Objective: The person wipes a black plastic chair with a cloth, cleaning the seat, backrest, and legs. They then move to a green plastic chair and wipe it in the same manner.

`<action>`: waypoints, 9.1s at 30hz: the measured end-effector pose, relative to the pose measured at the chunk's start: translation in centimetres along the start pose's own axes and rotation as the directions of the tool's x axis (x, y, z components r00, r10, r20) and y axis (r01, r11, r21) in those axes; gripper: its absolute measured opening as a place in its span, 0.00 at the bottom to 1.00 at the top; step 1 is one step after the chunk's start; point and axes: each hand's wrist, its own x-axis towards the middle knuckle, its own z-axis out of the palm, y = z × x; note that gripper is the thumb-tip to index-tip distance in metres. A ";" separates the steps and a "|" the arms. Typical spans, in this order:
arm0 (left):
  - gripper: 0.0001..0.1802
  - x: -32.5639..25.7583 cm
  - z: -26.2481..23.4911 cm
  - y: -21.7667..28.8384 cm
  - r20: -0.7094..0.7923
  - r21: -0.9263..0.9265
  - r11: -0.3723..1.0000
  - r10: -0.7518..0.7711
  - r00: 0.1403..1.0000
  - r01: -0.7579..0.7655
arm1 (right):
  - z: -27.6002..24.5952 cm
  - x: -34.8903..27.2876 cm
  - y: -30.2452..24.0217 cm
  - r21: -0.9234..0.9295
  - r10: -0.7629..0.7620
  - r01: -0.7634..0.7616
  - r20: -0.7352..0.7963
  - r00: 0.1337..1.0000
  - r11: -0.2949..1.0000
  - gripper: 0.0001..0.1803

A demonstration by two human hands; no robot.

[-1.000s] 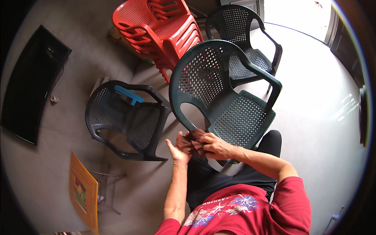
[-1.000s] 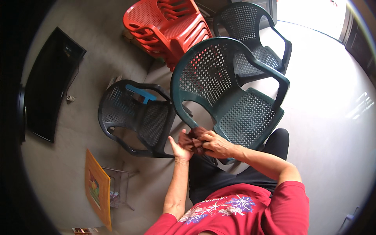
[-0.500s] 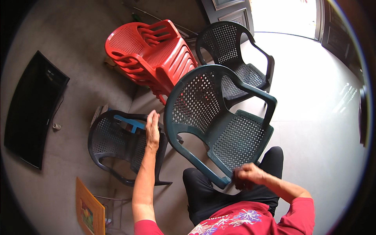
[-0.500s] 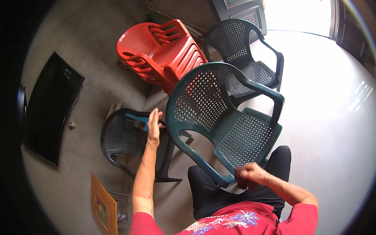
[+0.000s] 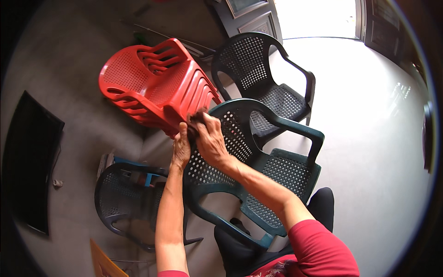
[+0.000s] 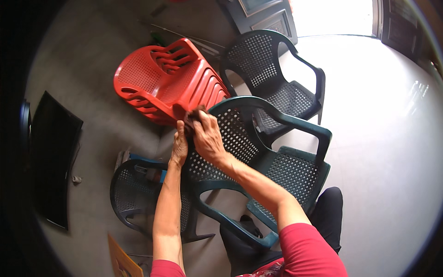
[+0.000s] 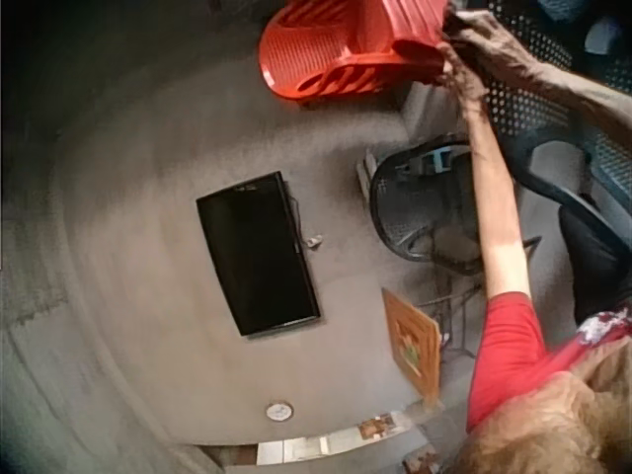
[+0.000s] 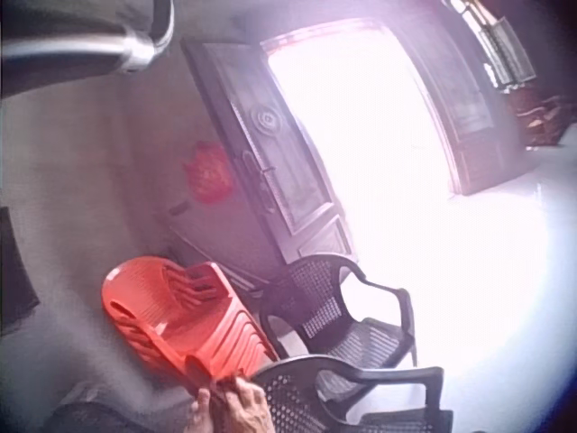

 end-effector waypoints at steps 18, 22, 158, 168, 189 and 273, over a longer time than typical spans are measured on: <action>0.17 -2.0 4.0 3.5 -0.235 0.624 0.781 0.155 0.960 0.027 | -15.3 -4.0 19.8 -0.787 0.131 0.129 0.258 0.957 0.603 0.16; 0.18 -2.0 3.0 3.0 -0.216 0.626 0.780 0.147 0.965 0.022 | -20.6 -6.9 17.7 -0.835 0.132 0.256 0.360 0.923 0.488 0.13; 0.22 -1.7 0.8 1.6 0.109 0.038 0.998 0.048 0.993 -0.053 | -1.4 -12.0 -11.6 0.040 0.330 -0.344 0.204 0.922 0.938 0.15; 0.21 -2.2 1.7 2.2 0.066 0.053 0.998 0.023 0.998 -0.027 | 1.5 -19.7 4.5 -0.446 0.488 -0.432 0.013 0.873 0.784 0.15; 0.23 -2.1 1.3 3.3 0.203 -0.015 1.000 -0.015 0.979 0.018 | -0.3 -12.0 -4.1 0.096 0.137 -0.146 0.099 0.986 0.985 0.20; 0.23 -2.5 1.0 2.3 0.098 0.108 0.987 0.113 0.989 -0.123 | -28.6 -31.4 7.0 -0.935 0.718 -0.338 -0.161 0.678 0.110 0.16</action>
